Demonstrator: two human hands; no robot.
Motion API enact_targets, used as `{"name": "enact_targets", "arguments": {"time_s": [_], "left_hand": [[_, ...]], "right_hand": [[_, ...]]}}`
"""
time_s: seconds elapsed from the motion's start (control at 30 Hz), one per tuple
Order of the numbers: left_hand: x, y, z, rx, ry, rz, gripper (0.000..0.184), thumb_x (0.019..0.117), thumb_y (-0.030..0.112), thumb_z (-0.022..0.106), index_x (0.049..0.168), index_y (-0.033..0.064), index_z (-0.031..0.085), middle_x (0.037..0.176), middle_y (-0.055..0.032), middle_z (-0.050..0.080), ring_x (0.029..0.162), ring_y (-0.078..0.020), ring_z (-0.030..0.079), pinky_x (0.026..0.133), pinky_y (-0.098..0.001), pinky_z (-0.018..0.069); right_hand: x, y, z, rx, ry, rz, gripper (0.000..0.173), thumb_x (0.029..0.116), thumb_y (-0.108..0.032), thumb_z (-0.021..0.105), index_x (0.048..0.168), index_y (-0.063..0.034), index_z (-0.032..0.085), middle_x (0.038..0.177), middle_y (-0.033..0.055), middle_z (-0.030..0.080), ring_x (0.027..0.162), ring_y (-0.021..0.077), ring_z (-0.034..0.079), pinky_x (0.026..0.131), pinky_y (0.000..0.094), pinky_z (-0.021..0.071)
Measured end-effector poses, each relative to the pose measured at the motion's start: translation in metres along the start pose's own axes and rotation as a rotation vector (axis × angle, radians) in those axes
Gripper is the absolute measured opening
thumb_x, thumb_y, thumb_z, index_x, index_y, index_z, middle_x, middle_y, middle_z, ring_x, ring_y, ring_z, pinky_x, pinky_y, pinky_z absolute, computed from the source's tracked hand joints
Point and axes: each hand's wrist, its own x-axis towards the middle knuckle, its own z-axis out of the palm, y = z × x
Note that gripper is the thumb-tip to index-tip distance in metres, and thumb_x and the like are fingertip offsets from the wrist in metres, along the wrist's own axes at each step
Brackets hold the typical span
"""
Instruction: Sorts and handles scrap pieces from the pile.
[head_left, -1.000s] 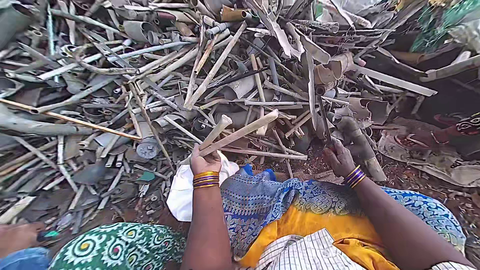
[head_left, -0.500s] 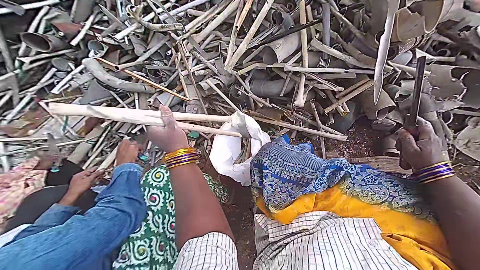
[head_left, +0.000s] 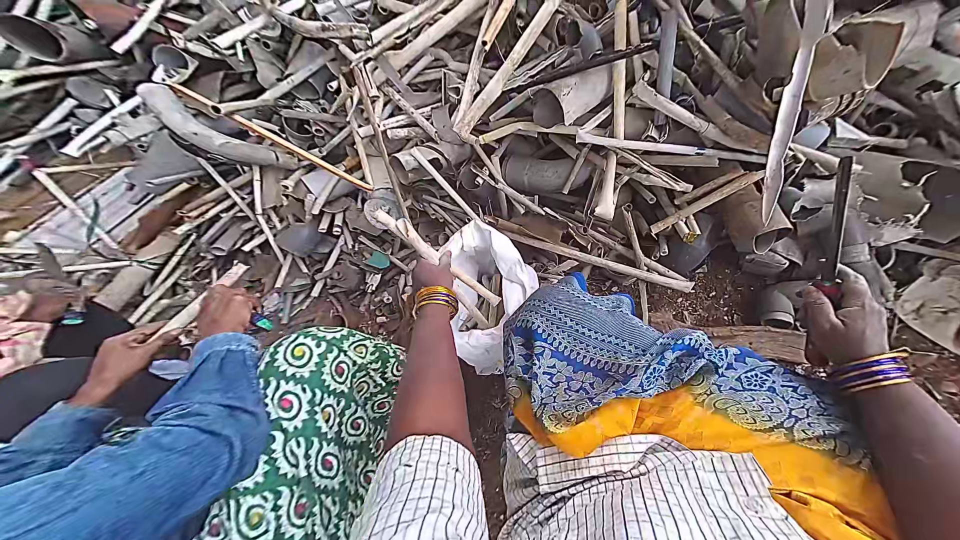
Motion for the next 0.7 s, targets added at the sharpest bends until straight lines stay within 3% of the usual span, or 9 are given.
{"name": "enact_targets", "arguments": {"time_s": [0.13,0.23,0.37,0.47,0.53,0.6,0.63,0.7], "left_hand": [[0.009,-0.014,0.037,0.072,-0.181,-0.035,0.060,0.1024,0.041,0.064,0.128,-0.0133,0.059,0.131,-0.0333,0.061,0.127,-0.0440,0.059,0.109,-0.0580,0.0448],[0.000,-0.008,0.044,0.116,-0.302,0.036,0.057,0.0991,0.036,0.070,0.132,-0.0096,0.059,0.133,-0.0295,0.062,0.130,-0.0403,0.058,0.112,-0.0560,0.0413],[-0.001,-0.012,0.053,0.282,-0.336,0.024,0.059,0.0997,0.036,0.067,0.140,-0.0053,0.054,0.137,-0.0272,0.061,0.133,-0.0395,0.057,0.112,-0.0573,0.0417],[-0.009,-0.023,0.054,0.468,-0.382,0.020,0.061,0.0991,0.037,0.067,0.140,-0.0062,0.054,0.146,-0.0286,0.053,0.141,-0.0411,0.048,0.115,-0.0600,0.0373],[-0.023,-0.042,0.060,0.510,-0.278,0.015,0.069,0.0932,0.037,0.072,0.145,-0.0036,0.051,0.155,-0.0299,0.042,0.146,-0.0439,0.039,0.117,-0.0606,0.0335],[-0.033,-0.066,0.070,0.432,-0.088,-0.061,0.090,0.0889,0.034,0.077,0.159,0.0015,0.031,0.167,-0.0281,0.020,0.152,-0.0451,0.027,0.120,-0.0577,0.0275],[-0.036,-0.078,0.076,0.379,-0.014,-0.132,0.097,0.0890,0.035,0.077,0.162,0.0025,0.023,0.169,-0.0266,0.015,0.153,-0.0439,0.024,0.121,-0.0548,0.0274],[-0.041,-0.101,0.088,0.236,0.018,-0.284,0.097,0.0919,0.037,0.075,0.161,-0.0031,0.020,0.163,-0.0300,0.027,0.150,-0.0416,0.034,0.120,-0.0518,0.0336]], "right_hand": [[-0.001,-0.008,0.000,-0.024,-0.018,-0.001,0.057,0.1036,-0.027,0.045,0.149,0.0069,0.042,0.115,0.0382,0.063,0.103,0.0525,0.063,0.092,0.0673,0.0447],[0.000,-0.013,0.000,-0.026,-0.007,-0.013,0.057,0.1032,-0.027,0.046,0.148,0.0079,0.043,0.114,0.0368,0.064,0.103,0.0501,0.065,0.093,0.0650,0.0467],[0.001,-0.011,0.003,-0.043,-0.025,-0.010,0.057,0.1032,-0.028,0.046,0.148,0.0072,0.044,0.115,0.0368,0.064,0.103,0.0504,0.065,0.092,0.0657,0.0470],[0.002,-0.008,0.002,-0.063,-0.026,-0.027,0.057,0.1029,-0.025,0.047,0.148,0.0086,0.043,0.120,0.0393,0.062,0.110,0.0540,0.063,0.098,0.0674,0.0439],[0.002,-0.006,0.002,-0.066,-0.031,-0.026,0.056,0.1031,-0.024,0.048,0.148,0.0090,0.043,0.120,0.0387,0.062,0.109,0.0533,0.063,0.097,0.0672,0.0441],[0.003,-0.001,0.004,-0.057,-0.031,-0.013,0.056,0.1029,-0.025,0.048,0.149,0.0081,0.043,0.119,0.0381,0.063,0.108,0.0525,0.064,0.096,0.0666,0.0451],[0.004,0.001,0.004,-0.056,-0.026,-0.009,0.057,0.1027,-0.025,0.048,0.149,0.0079,0.043,0.118,0.0379,0.063,0.106,0.0520,0.064,0.095,0.0663,0.0457],[0.003,0.003,0.004,-0.055,-0.019,0.005,0.057,0.1027,-0.025,0.049,0.149,0.0074,0.043,0.119,0.0387,0.063,0.107,0.0532,0.064,0.096,0.0672,0.0450]]}}
